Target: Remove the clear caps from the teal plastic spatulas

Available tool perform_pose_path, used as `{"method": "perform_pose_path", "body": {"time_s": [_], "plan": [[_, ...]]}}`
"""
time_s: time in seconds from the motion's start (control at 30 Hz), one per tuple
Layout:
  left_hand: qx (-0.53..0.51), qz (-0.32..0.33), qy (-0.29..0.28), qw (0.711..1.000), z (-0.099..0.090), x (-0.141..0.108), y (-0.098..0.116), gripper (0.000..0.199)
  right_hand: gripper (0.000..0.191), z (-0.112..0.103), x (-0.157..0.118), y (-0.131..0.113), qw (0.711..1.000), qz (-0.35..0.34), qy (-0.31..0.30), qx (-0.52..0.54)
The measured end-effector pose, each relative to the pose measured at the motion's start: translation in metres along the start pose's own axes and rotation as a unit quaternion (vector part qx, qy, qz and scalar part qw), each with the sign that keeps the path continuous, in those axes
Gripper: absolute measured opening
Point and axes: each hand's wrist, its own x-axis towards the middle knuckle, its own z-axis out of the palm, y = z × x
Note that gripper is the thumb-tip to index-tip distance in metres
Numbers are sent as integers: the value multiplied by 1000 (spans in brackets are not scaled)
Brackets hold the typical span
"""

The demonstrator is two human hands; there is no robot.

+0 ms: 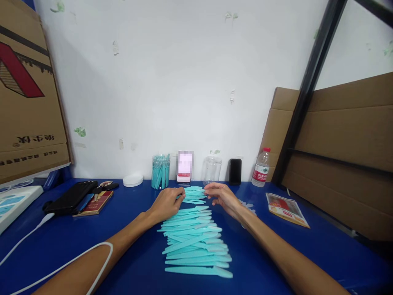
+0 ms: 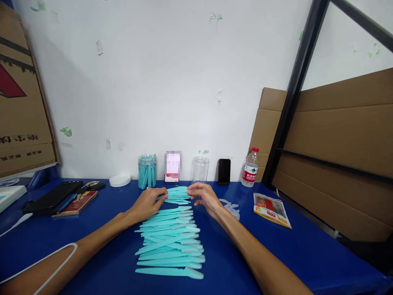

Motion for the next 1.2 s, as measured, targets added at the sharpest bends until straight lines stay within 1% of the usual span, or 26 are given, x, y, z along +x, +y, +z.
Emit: {"method": "perform_pose_path", "body": {"time_s": [0.13,0.4,0.5,0.6,0.67,0.73,0.83,0.87,0.93,1.03,1.13,1.2], "plan": [[2,9,-6,1000,0,-1,5,20,22,6,-4,-1,1000,5,-13,10],[-2,12,-3,1000,1,-1,10,22,21,7,-3,-4,1000,2,-5,17],[-5,3,6,1000,-1,0,9,23,22,7,-3,-6,1000,-3,-13,-2],[-15,-1,12,1000,-3,1,9,24,20,6,-5,-9,998,-3,-34,-44],[-25,-1,13,1000,-5,3,9,28,17,5,-6,-11,997,2,-47,-64],[-34,-7,17,999,-6,4,6,38,15,3,-8,-14,996,7,-55,-73],[-29,-33,35,998,-7,5,-3,49,12,3,-11,-19,993,11,-73,-96],[-20,-40,39,998,-8,5,-7,48,11,3,-12,-21,990,12,-80,-112],[3,-42,39,998,-9,3,-15,40,12,3,-13,-24,984,14,-93,-149],[34,-12,11,999,-10,0,-25,24,14,2,-13,-26,974,7,-125,-187],[57,27,-25,998,-8,-1,-28,20,16,-3,-11,-27,963,3,-173,-205],[69,42,-42,996,-7,-2,-28,20,17,-7,-10,-28,963,2,-179,-203]]}}
